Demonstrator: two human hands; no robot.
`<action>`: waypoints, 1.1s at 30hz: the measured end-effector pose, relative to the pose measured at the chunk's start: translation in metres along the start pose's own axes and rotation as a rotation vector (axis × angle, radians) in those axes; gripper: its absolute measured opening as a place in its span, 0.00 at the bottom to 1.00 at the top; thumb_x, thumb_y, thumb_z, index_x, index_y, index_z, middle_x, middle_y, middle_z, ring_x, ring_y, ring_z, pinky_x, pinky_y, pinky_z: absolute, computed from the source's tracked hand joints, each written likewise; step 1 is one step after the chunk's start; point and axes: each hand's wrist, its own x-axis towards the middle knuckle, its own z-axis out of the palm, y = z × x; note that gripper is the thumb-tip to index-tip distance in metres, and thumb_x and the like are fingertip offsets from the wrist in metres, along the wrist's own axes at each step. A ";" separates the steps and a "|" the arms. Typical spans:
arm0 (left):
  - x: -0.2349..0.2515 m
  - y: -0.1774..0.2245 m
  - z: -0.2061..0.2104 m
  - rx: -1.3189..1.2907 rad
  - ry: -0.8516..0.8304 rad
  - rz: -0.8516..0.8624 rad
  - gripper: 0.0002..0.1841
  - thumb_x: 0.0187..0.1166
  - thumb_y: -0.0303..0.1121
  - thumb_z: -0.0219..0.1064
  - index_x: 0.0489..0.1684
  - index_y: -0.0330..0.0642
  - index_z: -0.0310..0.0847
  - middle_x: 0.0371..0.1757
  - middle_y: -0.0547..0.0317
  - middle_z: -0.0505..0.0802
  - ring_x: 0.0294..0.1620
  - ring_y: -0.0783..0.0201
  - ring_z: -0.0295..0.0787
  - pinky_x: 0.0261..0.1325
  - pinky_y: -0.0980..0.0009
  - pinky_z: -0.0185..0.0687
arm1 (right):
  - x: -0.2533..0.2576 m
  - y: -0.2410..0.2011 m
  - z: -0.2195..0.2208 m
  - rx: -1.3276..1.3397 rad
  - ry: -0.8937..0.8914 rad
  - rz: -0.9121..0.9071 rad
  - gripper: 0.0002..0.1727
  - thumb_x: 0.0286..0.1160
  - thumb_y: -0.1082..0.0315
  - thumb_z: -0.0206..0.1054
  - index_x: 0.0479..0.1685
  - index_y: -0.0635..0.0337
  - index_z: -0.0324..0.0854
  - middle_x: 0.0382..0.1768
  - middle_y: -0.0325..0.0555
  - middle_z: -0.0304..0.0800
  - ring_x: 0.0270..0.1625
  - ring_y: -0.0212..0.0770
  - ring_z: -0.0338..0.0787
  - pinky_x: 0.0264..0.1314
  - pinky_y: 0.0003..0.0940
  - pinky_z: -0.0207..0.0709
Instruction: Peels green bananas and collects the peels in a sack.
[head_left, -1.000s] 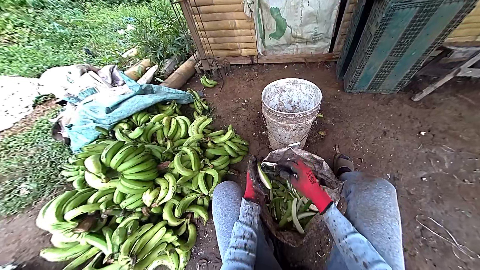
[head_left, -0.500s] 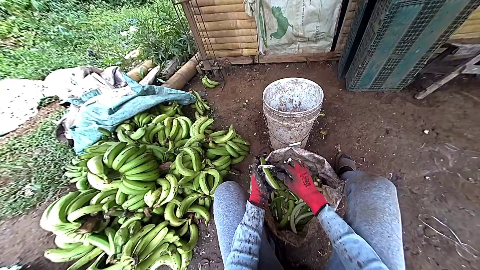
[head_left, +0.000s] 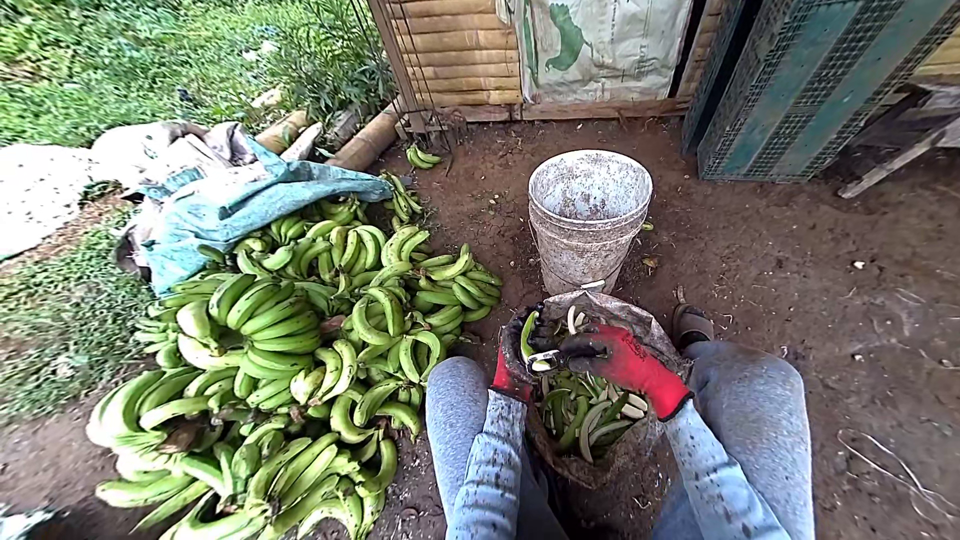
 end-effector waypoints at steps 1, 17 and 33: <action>-0.002 -0.004 0.002 0.130 0.042 0.046 0.22 0.93 0.40 0.39 0.38 0.40 0.78 0.19 0.62 0.81 0.14 0.73 0.77 0.19 0.80 0.76 | 0.000 0.000 0.001 -0.048 -0.008 0.000 0.19 0.77 0.53 0.72 0.64 0.45 0.91 0.61 0.47 0.91 0.66 0.40 0.87 0.77 0.40 0.76; 0.000 -0.011 0.039 1.037 0.660 0.779 0.16 0.92 0.35 0.51 0.48 0.36 0.85 0.30 0.61 0.85 0.23 0.72 0.77 0.29 0.74 0.77 | 0.017 0.016 0.017 -0.196 0.614 0.410 0.22 0.79 0.63 0.70 0.72 0.55 0.84 0.66 0.68 0.85 0.68 0.69 0.85 0.73 0.68 0.72; 0.013 -0.092 -0.090 2.506 0.162 -0.788 0.30 0.80 0.36 0.67 0.81 0.33 0.69 0.79 0.29 0.76 0.80 0.30 0.70 0.77 0.33 0.67 | 0.006 0.014 0.009 0.099 0.695 0.351 0.20 0.82 0.61 0.70 0.70 0.51 0.85 0.60 0.55 0.90 0.62 0.52 0.90 0.69 0.55 0.80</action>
